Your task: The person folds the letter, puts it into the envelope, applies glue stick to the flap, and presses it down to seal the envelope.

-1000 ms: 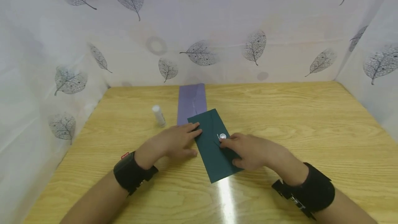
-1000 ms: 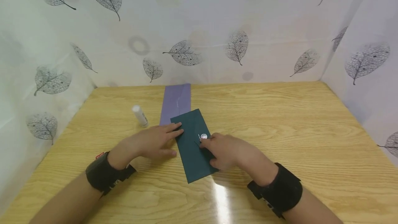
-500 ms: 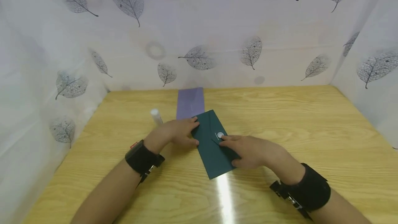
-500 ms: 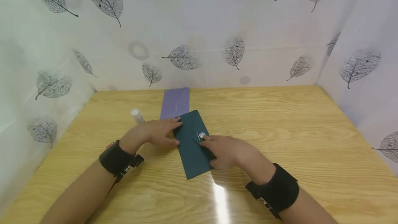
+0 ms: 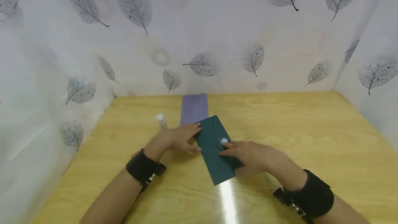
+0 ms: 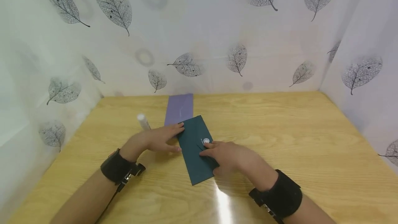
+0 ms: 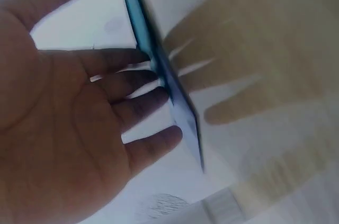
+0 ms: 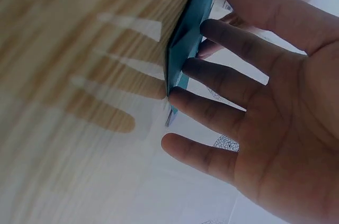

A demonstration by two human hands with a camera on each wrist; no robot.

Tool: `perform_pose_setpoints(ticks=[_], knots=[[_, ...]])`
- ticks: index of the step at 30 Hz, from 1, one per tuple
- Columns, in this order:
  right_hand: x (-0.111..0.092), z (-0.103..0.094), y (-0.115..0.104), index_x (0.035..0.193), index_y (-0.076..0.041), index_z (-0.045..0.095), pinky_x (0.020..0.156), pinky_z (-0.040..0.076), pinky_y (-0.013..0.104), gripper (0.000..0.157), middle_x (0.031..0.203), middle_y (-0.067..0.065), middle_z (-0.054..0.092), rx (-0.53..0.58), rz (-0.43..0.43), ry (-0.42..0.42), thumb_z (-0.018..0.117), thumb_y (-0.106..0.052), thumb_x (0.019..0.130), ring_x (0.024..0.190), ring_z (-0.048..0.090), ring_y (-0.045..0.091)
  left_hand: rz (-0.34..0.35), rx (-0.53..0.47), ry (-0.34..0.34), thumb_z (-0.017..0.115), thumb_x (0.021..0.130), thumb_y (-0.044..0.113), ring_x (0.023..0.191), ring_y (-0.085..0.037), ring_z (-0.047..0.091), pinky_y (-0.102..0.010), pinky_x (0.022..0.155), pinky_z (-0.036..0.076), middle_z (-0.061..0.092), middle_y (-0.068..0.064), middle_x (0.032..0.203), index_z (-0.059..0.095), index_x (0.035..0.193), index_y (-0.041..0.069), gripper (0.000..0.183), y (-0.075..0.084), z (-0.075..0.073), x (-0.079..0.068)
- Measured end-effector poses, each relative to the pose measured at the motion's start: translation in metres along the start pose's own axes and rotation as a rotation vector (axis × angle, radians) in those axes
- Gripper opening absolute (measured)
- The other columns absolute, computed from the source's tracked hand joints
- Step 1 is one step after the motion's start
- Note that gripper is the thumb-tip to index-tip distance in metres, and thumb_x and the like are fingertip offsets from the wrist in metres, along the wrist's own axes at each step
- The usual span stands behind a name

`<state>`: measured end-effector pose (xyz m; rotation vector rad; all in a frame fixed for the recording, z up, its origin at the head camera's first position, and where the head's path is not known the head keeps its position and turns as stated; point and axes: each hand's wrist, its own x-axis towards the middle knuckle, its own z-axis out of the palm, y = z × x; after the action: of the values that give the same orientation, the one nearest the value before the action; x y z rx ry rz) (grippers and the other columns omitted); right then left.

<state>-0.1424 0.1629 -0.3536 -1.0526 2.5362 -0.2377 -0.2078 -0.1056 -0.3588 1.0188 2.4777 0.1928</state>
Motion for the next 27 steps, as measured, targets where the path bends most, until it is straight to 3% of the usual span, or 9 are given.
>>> perform_pose_setpoints(ticks=[6,11,16,23,27], knots=[[-0.001,-0.002,-0.001,0.131,-0.02,0.052,0.095,0.042,0.045,0.054,0.142,0.014,0.038,-0.051,0.048,0.023,0.068,-0.028,0.08,0.124,0.04,0.031,-0.041,0.098,0.052,0.053,0.087,0.051,0.136,-0.034,0.011,-0.042,0.111,0.018,0.003,-0.024,0.151,0.015,0.145,0.0,0.086,0.011,0.011,-0.016],[-0.001,-0.005,0.0,0.123,-0.014,0.059,0.086,0.047,0.046,0.046,0.134,0.02,0.046,-0.084,0.089,0.042,0.067,-0.027,0.079,0.113,0.049,0.034,-0.087,0.12,0.014,0.054,0.088,0.049,0.136,-0.034,0.015,-0.042,0.111,0.018,0.011,-0.022,0.151,0.017,0.145,0.001,0.083,0.014,0.011,-0.017],[-0.001,-0.008,0.005,0.123,-0.011,0.058,0.076,0.05,0.046,0.048,0.132,0.022,0.047,-0.118,0.146,0.034,0.067,-0.03,0.08,0.106,0.051,0.036,-0.118,0.153,-0.02,0.053,0.087,0.051,0.136,-0.033,0.015,-0.041,0.11,0.018,0.014,-0.018,0.151,0.02,0.145,0.003,0.081,0.013,0.011,-0.016],[-0.001,-0.013,0.02,0.138,-0.011,0.042,0.086,0.047,0.048,0.06,0.144,0.02,0.033,-0.065,0.194,0.006,0.059,-0.039,0.087,0.116,0.042,0.036,-0.118,0.168,-0.022,0.054,0.086,0.051,0.135,-0.034,0.016,-0.042,0.11,0.02,0.015,-0.017,0.151,0.023,0.144,0.004,0.081,0.012,0.01,-0.015],[-0.007,-0.017,0.016,0.134,-0.013,0.048,0.095,0.041,0.05,0.053,0.142,0.013,0.039,-0.013,0.145,0.002,0.054,-0.042,0.09,0.121,0.041,0.035,-0.123,0.17,-0.032,0.054,0.086,0.052,0.136,-0.033,0.016,-0.042,0.11,0.02,0.015,-0.016,0.152,0.023,0.145,0.006,0.082,0.012,0.01,-0.015]])
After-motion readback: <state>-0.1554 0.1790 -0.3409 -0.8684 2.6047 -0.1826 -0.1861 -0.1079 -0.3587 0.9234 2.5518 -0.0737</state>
